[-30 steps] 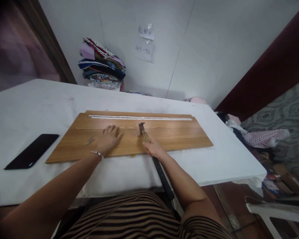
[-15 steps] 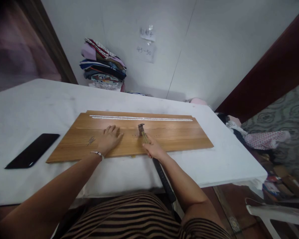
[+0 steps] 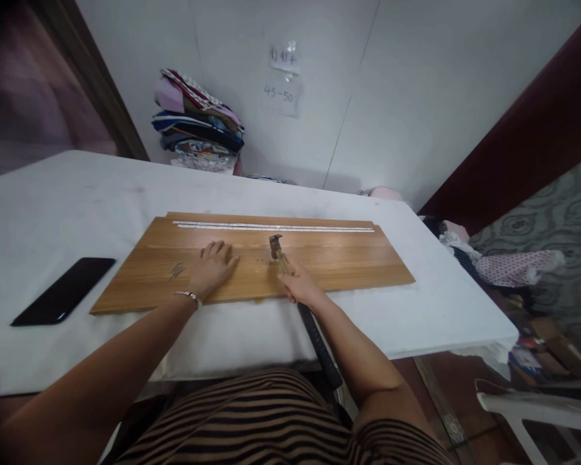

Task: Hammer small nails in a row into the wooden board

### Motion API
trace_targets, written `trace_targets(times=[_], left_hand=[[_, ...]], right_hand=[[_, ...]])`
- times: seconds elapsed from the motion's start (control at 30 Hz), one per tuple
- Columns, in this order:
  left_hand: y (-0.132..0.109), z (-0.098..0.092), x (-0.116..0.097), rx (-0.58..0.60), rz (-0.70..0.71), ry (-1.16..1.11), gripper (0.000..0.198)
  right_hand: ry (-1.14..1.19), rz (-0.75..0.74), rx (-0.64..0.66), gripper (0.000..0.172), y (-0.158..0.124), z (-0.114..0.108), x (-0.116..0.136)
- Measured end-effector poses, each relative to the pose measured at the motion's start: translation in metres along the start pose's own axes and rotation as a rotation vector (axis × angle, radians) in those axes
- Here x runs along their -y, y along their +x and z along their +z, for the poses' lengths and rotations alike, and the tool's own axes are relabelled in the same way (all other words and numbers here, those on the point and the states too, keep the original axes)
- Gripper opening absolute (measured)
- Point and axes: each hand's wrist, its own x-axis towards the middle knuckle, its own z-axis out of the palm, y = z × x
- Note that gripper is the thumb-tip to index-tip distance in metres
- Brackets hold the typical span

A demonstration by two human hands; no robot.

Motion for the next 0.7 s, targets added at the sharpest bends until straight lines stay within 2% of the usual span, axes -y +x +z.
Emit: trace_targets(times=[0.2, 0.4, 0.7], left_hand=[[-0.0001, -0.0014, 0.0, 0.024, -0.005, 0.009, 0.056], [0.0003, 0.0019, 0.002, -0.009, 0.003, -0.005, 0.052], [-0.0001, -0.0014, 0.0005, 0.023, -0.006, -0.021, 0.057]], right_hand=[[-0.016, 0.014, 0.002, 0.094, 0.0029, 0.0022, 0.0009], [-0.037, 0.011, -0.005, 0.084, 0.0016, -0.0005, -0.0005], [-0.021, -0.003, -0.004, 0.086, 0.0014, -0.0018, -0.0044]])
